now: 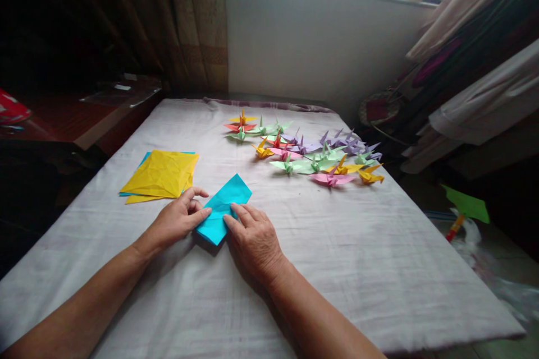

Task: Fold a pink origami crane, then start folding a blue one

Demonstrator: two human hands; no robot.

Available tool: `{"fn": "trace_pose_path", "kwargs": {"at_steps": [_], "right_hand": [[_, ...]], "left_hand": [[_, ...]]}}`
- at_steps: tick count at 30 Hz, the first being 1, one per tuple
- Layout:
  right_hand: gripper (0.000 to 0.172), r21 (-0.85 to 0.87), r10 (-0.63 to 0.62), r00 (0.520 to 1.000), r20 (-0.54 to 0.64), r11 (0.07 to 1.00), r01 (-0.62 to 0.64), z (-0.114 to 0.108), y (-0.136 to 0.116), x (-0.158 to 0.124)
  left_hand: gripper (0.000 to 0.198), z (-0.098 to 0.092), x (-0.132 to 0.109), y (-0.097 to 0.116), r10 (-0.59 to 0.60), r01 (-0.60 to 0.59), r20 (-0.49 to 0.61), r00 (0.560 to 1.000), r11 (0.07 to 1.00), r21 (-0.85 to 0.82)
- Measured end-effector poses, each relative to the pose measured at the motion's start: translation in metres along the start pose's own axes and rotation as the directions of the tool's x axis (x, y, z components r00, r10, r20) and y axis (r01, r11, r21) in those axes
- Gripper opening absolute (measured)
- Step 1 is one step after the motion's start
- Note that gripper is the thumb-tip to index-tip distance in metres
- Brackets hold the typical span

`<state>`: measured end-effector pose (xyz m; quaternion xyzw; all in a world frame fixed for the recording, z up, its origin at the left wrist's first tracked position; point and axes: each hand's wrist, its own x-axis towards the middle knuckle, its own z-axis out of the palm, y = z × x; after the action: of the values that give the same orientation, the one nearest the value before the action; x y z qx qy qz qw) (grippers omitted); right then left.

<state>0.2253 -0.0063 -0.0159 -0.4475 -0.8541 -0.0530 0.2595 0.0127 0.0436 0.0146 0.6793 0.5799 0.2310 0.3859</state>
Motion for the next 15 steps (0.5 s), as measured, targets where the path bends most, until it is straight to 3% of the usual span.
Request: {"fn": "trace_pose_path", "kwargs": {"at_steps": [5,7,9,12,15], "right_hand": [[0.026,0.039,0.029,0.999,0.029,0.999,-0.030,-0.001,0.007,-0.007],[0.027,0.076,0.028,0.999,0.027,0.997,-0.030,-0.003,0.010,-0.010],[0.026,0.123,0.032,0.999,0.014,0.992,-0.033,-0.005,0.011,-0.013],[0.023,0.193,0.060,0.998,-0.009,0.979,-0.057,-0.006,0.014,-0.016],[0.021,0.249,0.127,0.992,-0.020,0.961,-0.118,-0.008,0.016,-0.016]], "left_hand": [[0.045,-0.007,-0.002,-0.005,0.210,-0.213,0.031,0.977,0.967,0.138],[0.045,-0.011,-0.001,-0.011,0.377,-0.374,0.032,0.926,0.898,0.230],[0.047,-0.013,0.000,-0.016,0.503,-0.516,0.128,0.855,0.802,0.301],[0.041,-0.014,-0.002,-0.020,0.531,-0.608,0.297,0.794,0.717,0.342],[0.038,-0.013,-0.006,-0.014,0.512,-0.625,0.366,0.777,0.701,0.345]]}}
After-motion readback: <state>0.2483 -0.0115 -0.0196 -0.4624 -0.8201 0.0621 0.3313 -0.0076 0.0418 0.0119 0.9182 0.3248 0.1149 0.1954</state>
